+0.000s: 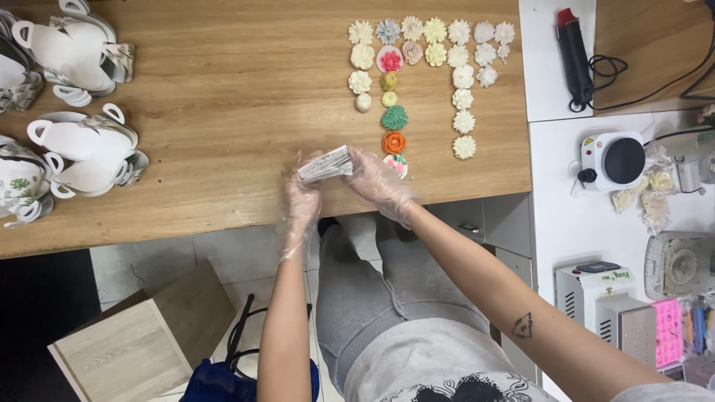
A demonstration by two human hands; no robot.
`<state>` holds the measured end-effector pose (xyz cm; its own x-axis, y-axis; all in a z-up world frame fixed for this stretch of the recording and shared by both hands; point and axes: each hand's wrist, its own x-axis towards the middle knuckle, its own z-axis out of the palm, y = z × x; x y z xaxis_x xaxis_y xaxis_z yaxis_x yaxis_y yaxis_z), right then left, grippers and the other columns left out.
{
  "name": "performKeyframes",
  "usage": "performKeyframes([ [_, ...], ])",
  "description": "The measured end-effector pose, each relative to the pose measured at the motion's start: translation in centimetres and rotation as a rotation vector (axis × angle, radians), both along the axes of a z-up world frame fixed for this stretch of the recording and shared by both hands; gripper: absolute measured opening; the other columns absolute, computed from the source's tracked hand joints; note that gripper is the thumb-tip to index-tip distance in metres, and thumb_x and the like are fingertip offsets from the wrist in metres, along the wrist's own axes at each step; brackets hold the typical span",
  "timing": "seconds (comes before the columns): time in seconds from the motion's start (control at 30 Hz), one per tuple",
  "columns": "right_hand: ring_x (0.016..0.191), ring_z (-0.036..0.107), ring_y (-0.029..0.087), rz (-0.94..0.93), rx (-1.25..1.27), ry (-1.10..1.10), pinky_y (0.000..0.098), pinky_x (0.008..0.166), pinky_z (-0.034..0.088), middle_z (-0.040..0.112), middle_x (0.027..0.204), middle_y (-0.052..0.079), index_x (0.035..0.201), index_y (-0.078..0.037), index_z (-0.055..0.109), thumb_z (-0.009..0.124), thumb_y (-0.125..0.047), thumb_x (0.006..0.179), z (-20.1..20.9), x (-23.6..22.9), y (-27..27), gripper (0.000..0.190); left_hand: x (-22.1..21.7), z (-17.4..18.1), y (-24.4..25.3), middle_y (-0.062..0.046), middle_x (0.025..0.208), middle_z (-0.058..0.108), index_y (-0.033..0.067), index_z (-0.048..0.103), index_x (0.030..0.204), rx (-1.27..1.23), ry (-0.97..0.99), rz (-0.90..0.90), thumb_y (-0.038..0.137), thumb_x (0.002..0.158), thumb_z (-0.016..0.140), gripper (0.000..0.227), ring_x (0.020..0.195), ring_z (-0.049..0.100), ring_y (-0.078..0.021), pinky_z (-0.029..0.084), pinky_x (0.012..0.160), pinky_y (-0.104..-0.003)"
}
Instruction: Unpacking small wax flower decorations from plastic packets and arranging them on a wooden table.
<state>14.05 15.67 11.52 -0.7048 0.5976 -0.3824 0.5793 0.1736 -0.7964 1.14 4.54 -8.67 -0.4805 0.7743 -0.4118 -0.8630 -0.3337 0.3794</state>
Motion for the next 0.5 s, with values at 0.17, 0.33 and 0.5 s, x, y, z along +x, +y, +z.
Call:
performKeyframes([
  [0.17,0.106,0.067,0.031,-0.036,0.054,-0.009,0.0394,0.092,0.051,0.070,0.112,0.018,0.128,-0.005,0.057,0.069,-0.017,0.090,-6.4,1.2,0.3,0.042,0.4,-2.0,0.0,-0.021,0.123,0.069,-0.0039,0.059,0.128,-0.029,-0.311,0.032,0.029,0.101,0.061,0.042,0.111,0.066,-0.0269,0.055,0.098,-0.037],
  [0.33,0.112,0.067,0.028,0.020,0.049,0.029,0.0368,0.096,0.052,0.070,0.120,0.018,0.129,-0.002,0.060,0.066,-0.016,0.090,-4.5,1.1,0.3,0.042,1.3,1.8,-1.1,-0.013,0.112,0.074,0.0027,0.068,0.116,-0.203,0.264,-0.121,0.025,0.100,0.067,0.028,0.101,0.069,-0.0226,0.056,0.090,-0.036],
  [0.5,0.110,0.067,0.013,-0.057,-0.386,0.357,0.0295,0.096,0.055,0.071,0.118,0.007,0.137,-0.004,0.055,0.072,-0.013,0.093,-1.9,1.8,0.5,0.048,0.3,11.8,-2.7,-0.009,0.103,0.077,0.0041,0.071,0.118,-0.692,0.942,-0.816,0.026,0.099,0.068,0.029,0.089,0.069,-0.0197,0.056,0.079,-0.034],
])
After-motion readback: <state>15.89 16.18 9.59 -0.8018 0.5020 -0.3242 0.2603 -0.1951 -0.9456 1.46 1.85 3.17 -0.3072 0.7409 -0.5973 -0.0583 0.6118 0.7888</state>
